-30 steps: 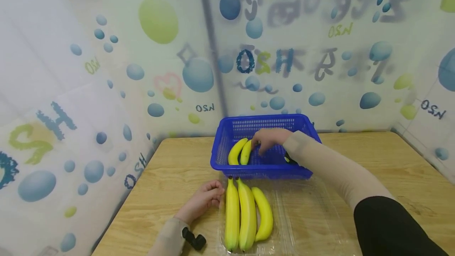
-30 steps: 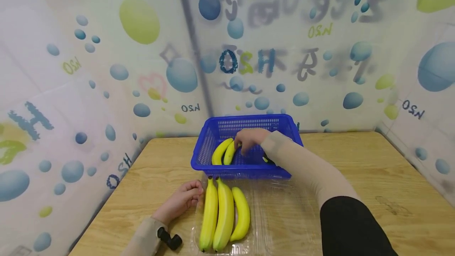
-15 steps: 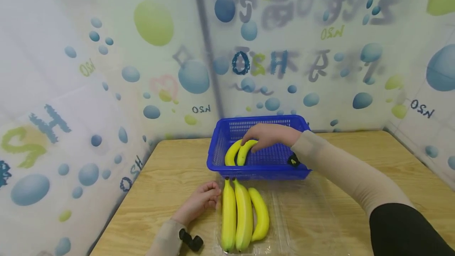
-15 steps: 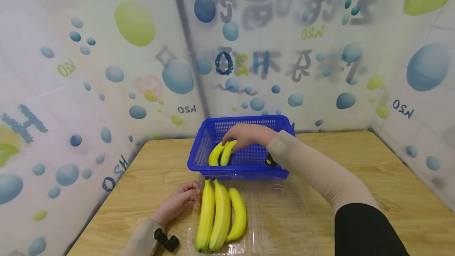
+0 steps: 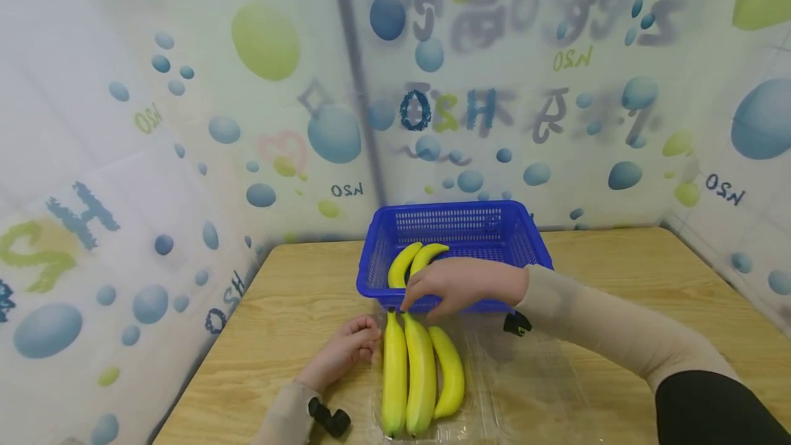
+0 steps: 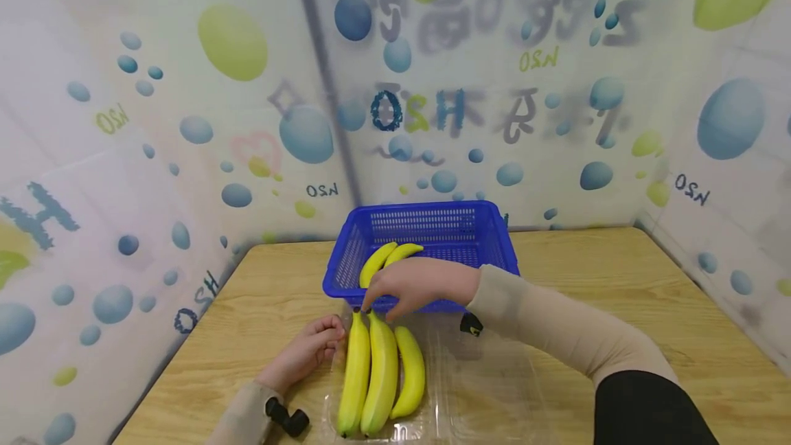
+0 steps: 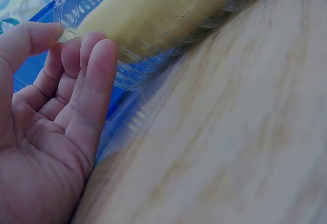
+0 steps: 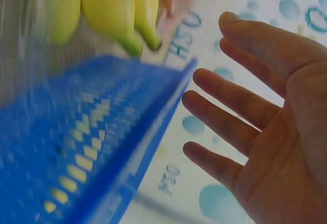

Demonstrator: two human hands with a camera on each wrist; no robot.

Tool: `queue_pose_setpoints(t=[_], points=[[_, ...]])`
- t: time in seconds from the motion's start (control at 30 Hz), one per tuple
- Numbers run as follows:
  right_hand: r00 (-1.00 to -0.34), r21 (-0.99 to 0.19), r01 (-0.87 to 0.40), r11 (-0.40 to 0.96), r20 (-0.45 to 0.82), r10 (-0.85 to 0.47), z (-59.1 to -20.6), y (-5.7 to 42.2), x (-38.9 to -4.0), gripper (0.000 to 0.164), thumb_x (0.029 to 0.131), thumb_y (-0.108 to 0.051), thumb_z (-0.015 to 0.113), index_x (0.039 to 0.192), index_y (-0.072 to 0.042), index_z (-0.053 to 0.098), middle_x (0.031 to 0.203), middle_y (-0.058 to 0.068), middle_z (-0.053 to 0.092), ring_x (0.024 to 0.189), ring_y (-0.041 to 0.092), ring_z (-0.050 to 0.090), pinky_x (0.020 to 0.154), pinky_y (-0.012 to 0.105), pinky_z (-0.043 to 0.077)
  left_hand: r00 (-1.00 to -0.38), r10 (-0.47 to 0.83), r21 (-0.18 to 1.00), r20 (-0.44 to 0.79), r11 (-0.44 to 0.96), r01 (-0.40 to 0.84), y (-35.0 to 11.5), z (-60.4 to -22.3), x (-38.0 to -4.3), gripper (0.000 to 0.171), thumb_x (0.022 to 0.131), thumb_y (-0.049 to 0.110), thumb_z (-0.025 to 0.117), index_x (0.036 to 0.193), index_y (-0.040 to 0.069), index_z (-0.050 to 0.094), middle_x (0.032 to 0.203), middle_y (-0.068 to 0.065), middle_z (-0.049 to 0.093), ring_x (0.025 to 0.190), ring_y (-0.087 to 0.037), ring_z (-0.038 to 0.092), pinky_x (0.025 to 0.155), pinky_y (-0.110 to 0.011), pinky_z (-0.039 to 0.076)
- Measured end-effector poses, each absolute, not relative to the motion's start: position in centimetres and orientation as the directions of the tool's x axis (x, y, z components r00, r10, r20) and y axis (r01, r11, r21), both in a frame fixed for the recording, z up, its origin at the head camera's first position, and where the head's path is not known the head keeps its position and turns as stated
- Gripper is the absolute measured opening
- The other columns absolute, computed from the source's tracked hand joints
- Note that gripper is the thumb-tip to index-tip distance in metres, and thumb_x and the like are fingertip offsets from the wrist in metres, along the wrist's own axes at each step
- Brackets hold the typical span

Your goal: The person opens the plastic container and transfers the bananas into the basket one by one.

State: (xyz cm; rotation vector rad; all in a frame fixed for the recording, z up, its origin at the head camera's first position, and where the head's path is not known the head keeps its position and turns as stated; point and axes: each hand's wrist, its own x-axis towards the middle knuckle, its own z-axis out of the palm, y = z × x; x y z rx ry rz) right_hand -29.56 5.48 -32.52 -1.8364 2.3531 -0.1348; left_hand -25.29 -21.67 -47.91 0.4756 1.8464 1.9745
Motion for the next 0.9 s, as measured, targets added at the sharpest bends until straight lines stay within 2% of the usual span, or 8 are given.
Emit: queue_pose_setpoints(t=[0.27,0.47,0.7,0.8,0.9], points=[[-0.105,-0.028,-0.994,0.106,-0.039,-0.994,-35.2,4.9,-27.2,0.048,0.086,-0.025,0.074,0.131,-0.022,0.060,0.129,-0.002,0.059,0.118,0.009,0.054,0.097,0.022,0.043,-0.857,0.515,0.997,-0.007,-0.060,-0.045,-21.7,-47.9,-25.2,0.012,0.098,0.007,0.049,0.089,0.013,0.054,0.079,0.001,0.053,0.066,-0.010,0.058,0.064,-0.026,0.053],[-0.024,-0.022,-0.999,0.025,-0.018,-1.000,-37.3,5.1,-26.8,0.051,0.087,-0.028,0.073,0.135,-0.025,0.056,0.140,0.000,0.052,0.128,0.012,0.047,0.105,0.028,0.037,-0.858,0.514,0.997,-0.005,-0.068,-0.047,-21.7,-47.8,-25.1,0.012,0.098,0.008,0.050,0.088,0.013,0.054,0.079,0.001,0.053,0.066,-0.010,0.058,0.063,-0.026,0.053],[0.027,0.010,-1.000,-0.027,-0.008,-1.000,-38.9,5.0,-26.8,0.046,0.087,-0.031,0.071,0.132,-0.026,0.059,0.139,-0.002,0.052,0.130,0.009,0.043,0.106,0.040,0.037,-0.861,0.509,0.997,-0.013,-0.060,-0.051,-21.7,-47.9,-25.3,0.011,0.098,0.008,0.050,0.088,0.012,0.053,0.078,0.001,0.053,0.067,-0.010,0.057,0.063,-0.025,0.052],[0.026,0.022,-0.999,-0.027,-0.018,-1.000,-39.4,5.0,-26.7,0.044,0.088,-0.031,0.070,0.131,-0.027,0.060,0.140,-0.002,0.052,0.131,0.008,0.043,0.106,0.044,0.037,-0.858,0.514,0.997,-0.005,-0.062,-0.044,-21.7,-48.0,-25.3,0.011,0.098,0.008,0.050,0.088,0.012,0.053,0.078,0.001,0.053,0.067,-0.010,0.058,0.063,-0.025,0.052],[0.020,0.035,-0.999,-0.020,-0.012,-1.000,-39.8,5.1,-26.7,0.041,0.088,-0.032,0.069,0.128,-0.027,0.062,0.140,-0.004,0.051,0.130,0.007,0.043,0.106,0.042,0.037,-0.854,0.520,0.997,0.001,-0.067,-0.040,-21.7,-48.0,-25.3,0.011,0.098,0.008,0.050,0.089,0.012,0.053,0.079,0.001,0.054,0.067,-0.010,0.058,0.063,-0.025,0.052]])
